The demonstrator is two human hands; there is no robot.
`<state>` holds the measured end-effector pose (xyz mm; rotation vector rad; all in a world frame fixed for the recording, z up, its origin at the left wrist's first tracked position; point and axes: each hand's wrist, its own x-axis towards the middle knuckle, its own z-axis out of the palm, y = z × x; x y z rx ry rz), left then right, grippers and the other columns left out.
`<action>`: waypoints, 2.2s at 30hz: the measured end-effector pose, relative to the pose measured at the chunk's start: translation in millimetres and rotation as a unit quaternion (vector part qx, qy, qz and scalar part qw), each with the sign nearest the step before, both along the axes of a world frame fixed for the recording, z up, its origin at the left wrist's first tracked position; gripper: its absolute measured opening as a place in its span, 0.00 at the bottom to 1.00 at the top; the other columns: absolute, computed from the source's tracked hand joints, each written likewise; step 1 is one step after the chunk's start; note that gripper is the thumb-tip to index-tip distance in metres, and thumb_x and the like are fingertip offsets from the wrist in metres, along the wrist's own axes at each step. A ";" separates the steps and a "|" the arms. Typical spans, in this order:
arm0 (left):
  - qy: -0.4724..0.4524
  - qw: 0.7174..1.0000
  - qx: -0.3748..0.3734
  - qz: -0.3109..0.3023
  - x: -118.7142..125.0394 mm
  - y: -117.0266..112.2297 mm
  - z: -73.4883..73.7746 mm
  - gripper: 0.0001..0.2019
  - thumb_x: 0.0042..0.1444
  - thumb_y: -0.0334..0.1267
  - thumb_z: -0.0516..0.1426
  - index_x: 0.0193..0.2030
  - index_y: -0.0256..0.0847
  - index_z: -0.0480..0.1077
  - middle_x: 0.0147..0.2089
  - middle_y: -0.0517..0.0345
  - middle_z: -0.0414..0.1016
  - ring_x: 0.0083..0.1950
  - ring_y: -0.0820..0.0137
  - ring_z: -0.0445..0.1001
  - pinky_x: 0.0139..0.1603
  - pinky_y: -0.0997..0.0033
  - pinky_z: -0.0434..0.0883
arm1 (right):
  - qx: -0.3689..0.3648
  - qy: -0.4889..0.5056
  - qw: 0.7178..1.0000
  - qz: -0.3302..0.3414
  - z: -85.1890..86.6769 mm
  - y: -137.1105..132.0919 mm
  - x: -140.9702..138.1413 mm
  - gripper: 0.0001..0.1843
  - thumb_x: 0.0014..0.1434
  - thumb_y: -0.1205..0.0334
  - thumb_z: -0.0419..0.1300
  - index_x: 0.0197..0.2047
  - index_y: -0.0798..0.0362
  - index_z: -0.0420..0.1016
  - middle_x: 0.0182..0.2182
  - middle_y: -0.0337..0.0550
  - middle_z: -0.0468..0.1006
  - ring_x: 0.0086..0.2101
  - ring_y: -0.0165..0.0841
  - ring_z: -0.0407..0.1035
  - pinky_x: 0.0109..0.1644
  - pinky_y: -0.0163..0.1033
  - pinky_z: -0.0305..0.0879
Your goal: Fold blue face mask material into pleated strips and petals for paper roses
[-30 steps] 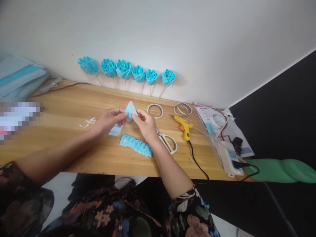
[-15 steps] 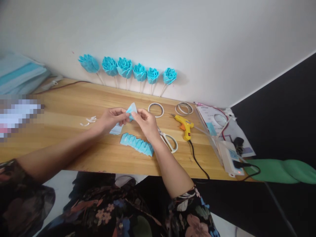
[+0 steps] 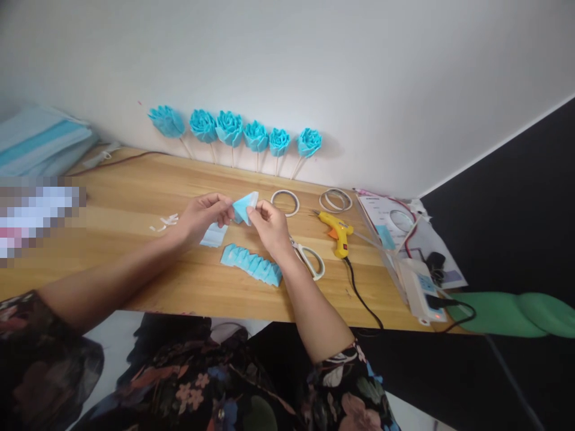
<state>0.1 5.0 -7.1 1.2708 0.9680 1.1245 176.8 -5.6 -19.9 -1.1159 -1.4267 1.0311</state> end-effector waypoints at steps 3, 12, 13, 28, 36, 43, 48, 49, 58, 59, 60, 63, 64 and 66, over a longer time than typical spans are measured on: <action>-0.023 1.000 -0.011 0.006 -0.1 0.6 -0.8 0.12 0.58 0.43 0.60 0.30 0.36 0.71 0.26 0.57 0.74 0.24 0.76 0.68 0.25 0.76 0.64 | -0.003 0.000 1.000 -0.008 0.2 0.3 0.3 0.17 0.57 0.49 0.62 0.26 0.50 0.65 0.23 0.33 0.64 0.28 0.28 0.59 0.34 0.36 0.57; -0.014 0.999 -0.022 -0.027 2.1 3.2 -10.5 0.12 0.53 0.44 0.64 0.32 0.36 0.71 0.28 0.58 0.75 0.24 0.77 0.68 0.24 0.76 0.64 | 0.002 0.013 1.000 -0.008 0.0 -1.1 -0.5 0.16 0.57 0.51 0.62 0.26 0.50 0.65 0.23 0.33 0.63 0.27 0.27 0.58 0.34 0.36 0.55; -0.012 0.999 -0.023 -0.031 2.3 3.6 -11.3 0.11 0.53 0.43 0.64 0.32 0.36 0.71 0.28 0.58 0.75 0.24 0.77 0.68 0.24 0.77 0.64 | 0.001 0.015 1.000 -0.006 -0.3 -1.5 -0.5 0.16 0.57 0.51 0.62 0.26 0.51 0.65 0.23 0.33 0.64 0.27 0.27 0.58 0.34 0.36 0.55; -0.012 0.999 -0.039 -0.032 3.2 1.4 -5.7 0.07 0.51 0.35 0.63 0.32 0.37 0.69 0.26 0.61 0.74 0.23 0.78 0.67 0.23 0.77 0.62 | 0.007 -0.009 1.000 -0.016 -1.9 -0.3 -0.5 0.15 0.57 0.49 0.62 0.26 0.50 0.66 0.23 0.33 0.65 0.27 0.28 0.59 0.34 0.36 0.57; 0.004 0.998 -0.033 -0.049 2.4 3.1 -6.9 0.10 0.55 0.41 0.62 0.31 0.36 0.70 0.26 0.58 0.74 0.24 0.77 0.68 0.24 0.77 0.63 | 0.000 -0.022 1.000 0.001 -1.7 -2.2 -0.1 0.16 0.57 0.50 0.62 0.26 0.50 0.66 0.22 0.33 0.64 0.26 0.27 0.57 0.32 0.36 0.54; 0.001 0.998 -0.029 -0.047 2.3 3.3 -10.8 0.09 0.54 0.39 0.63 0.30 0.37 0.70 0.25 0.58 0.74 0.24 0.77 0.68 0.24 0.77 0.63 | 0.002 -0.038 0.999 0.008 -2.7 -2.5 0.8 0.16 0.58 0.50 0.62 0.26 0.50 0.65 0.22 0.33 0.64 0.26 0.28 0.57 0.32 0.36 0.55; -0.012 0.999 -0.016 -0.042 1.9 2.0 -9.1 0.12 0.55 0.43 0.62 0.28 0.37 0.70 0.25 0.58 0.74 0.24 0.77 0.68 0.26 0.76 0.65 | 0.016 -0.052 0.999 0.005 -3.9 -1.5 0.5 0.17 0.58 0.50 0.61 0.25 0.50 0.64 0.22 0.33 0.63 0.26 0.28 0.57 0.33 0.36 0.55; -0.013 0.999 -0.017 -0.042 2.0 2.1 -8.7 0.12 0.55 0.44 0.62 0.28 0.37 0.70 0.26 0.58 0.74 0.24 0.77 0.68 0.26 0.76 0.65 | 0.017 -0.053 0.998 0.005 -3.9 -1.4 0.4 0.17 0.58 0.50 0.61 0.25 0.50 0.64 0.22 0.33 0.63 0.26 0.28 0.57 0.33 0.36 0.55; 0.024 0.998 -0.007 -0.063 1.9 4.7 -11.7 0.12 0.51 0.43 0.66 0.29 0.37 0.70 0.23 0.61 0.71 0.23 0.77 0.67 0.25 0.76 0.63 | 0.021 -0.073 0.997 0.016 -1.0 -3.5 -0.8 0.16 0.59 0.51 0.60 0.26 0.50 0.65 0.22 0.32 0.64 0.25 0.28 0.57 0.32 0.36 0.55; 0.024 0.998 -0.006 -0.063 1.7 4.8 -12.1 0.12 0.52 0.42 0.65 0.29 0.37 0.70 0.23 0.61 0.72 0.23 0.77 0.66 0.26 0.76 0.64 | 0.020 -0.074 0.997 0.015 -0.7 -3.8 -1.0 0.16 0.59 0.51 0.60 0.26 0.50 0.64 0.22 0.32 0.64 0.25 0.28 0.57 0.32 0.36 0.54; 0.024 0.998 -0.006 -0.061 1.5 4.9 -12.3 0.11 0.52 0.42 0.65 0.29 0.37 0.70 0.23 0.61 0.72 0.23 0.77 0.66 0.26 0.76 0.63 | 0.020 -0.074 0.997 0.015 -0.4 -4.0 -1.2 0.16 0.59 0.51 0.61 0.26 0.50 0.64 0.22 0.32 0.64 0.25 0.27 0.57 0.32 0.36 0.54; 0.032 0.998 -0.005 -0.052 1.0 5.1 -12.2 0.11 0.52 0.41 0.65 0.28 0.37 0.70 0.23 0.61 0.71 0.23 0.77 0.66 0.25 0.76 0.62 | 0.021 -0.068 0.997 0.014 0.0 -4.4 -1.8 0.15 0.59 0.51 0.61 0.26 0.50 0.65 0.22 0.32 0.65 0.26 0.28 0.58 0.32 0.36 0.55; 0.036 0.998 -0.003 -0.050 0.8 5.0 -11.9 0.11 0.52 0.41 0.65 0.28 0.37 0.70 0.23 0.61 0.71 0.23 0.77 0.66 0.25 0.76 0.61 | 0.023 -0.067 0.997 0.014 0.1 -4.5 -1.9 0.15 0.59 0.51 0.61 0.26 0.50 0.65 0.22 0.32 0.65 0.26 0.27 0.58 0.32 0.36 0.55; 0.037 0.998 0.001 -0.049 0.7 4.6 -11.2 0.11 0.52 0.42 0.65 0.28 0.37 0.70 0.22 0.62 0.71 0.23 0.78 0.65 0.25 0.76 0.61 | 0.024 -0.068 0.997 0.012 0.0 -4.5 -2.0 0.15 0.59 0.51 0.61 0.26 0.50 0.66 0.22 0.32 0.65 0.25 0.27 0.58 0.32 0.36 0.54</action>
